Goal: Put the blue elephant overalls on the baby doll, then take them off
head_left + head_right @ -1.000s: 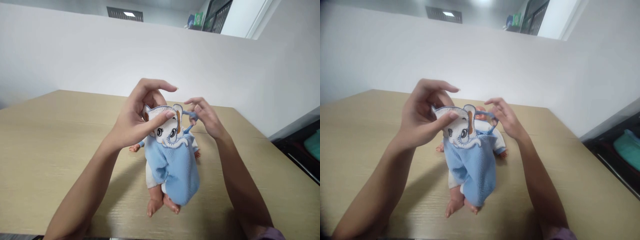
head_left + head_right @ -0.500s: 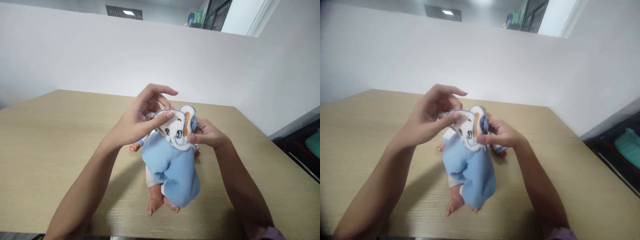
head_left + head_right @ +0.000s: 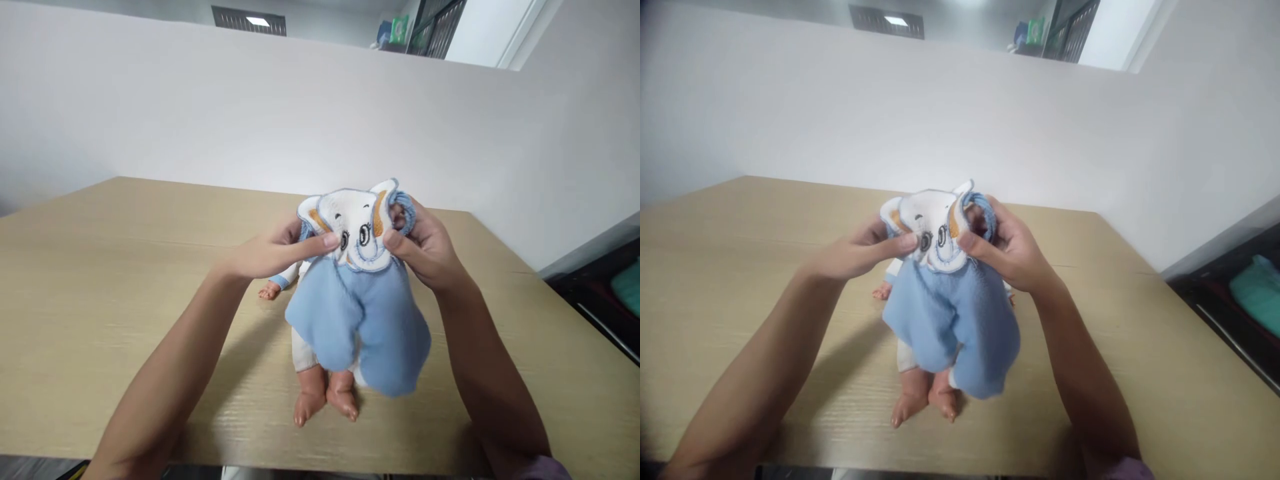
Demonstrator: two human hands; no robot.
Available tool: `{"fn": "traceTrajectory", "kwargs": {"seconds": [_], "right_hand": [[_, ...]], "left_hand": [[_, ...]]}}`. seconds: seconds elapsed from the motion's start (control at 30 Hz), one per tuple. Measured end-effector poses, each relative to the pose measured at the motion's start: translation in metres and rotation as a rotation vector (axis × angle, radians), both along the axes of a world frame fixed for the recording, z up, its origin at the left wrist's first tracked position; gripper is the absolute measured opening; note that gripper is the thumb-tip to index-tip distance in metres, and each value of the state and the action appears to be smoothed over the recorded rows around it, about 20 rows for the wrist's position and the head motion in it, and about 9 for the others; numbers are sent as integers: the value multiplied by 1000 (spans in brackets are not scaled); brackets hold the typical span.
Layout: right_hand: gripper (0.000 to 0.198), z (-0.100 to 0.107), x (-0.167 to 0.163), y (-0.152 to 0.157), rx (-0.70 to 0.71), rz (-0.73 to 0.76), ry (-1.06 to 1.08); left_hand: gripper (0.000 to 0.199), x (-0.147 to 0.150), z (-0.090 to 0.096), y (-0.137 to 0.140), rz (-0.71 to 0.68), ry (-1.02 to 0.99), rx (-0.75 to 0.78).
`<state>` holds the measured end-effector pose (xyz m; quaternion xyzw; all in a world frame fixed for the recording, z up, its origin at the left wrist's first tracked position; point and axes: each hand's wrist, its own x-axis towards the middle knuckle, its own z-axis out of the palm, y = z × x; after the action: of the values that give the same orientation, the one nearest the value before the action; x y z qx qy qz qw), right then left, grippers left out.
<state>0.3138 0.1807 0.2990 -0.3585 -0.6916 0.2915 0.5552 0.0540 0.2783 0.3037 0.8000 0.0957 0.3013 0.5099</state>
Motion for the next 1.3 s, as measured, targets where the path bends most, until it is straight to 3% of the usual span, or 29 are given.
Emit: {"fn": "traceTrajectory", "kwargs": {"seconds": [0.17, 0.27, 0.4, 0.57, 0.63, 0.77, 0.97, 1.1, 1.17, 1.3], "right_hand": [[86, -4, 12, 6, -346, 275, -245], [81, -4, 10, 10, -491, 442, -410], [70, -5, 2, 10, -486, 467, -392], [49, -9, -4, 9, -474, 432, -577], [50, -9, -6, 10, -432, 408, -593], [64, -5, -5, 9, -359, 419, -458], [50, -6, 3, -2, -362, 346, -169], [71, -8, 2, -5, -424, 302, -79], [69, -6, 2, -3, -440, 338, -138], [59, 0, 2, 1, -577, 597, -439]], "left_hand": [[43, 6, -4, -2, 115, -187, 91], [35, 8, -2, -6, 104, -185, 148], [32, 9, 2, -10, 105, -178, 189], [27, 10, 3, -12, 131, -215, 214], [26, 9, 3, -11, 136, -209, 218], [29, 1, 3, -3, 134, -172, 216], [42, -21, 14, 8, 32, 94, 151], [28, -22, 23, 6, -80, 206, 167], [27, -19, 21, 6, -66, 143, 168], [27, -9, 11, 3, 7, -30, 167]]}}
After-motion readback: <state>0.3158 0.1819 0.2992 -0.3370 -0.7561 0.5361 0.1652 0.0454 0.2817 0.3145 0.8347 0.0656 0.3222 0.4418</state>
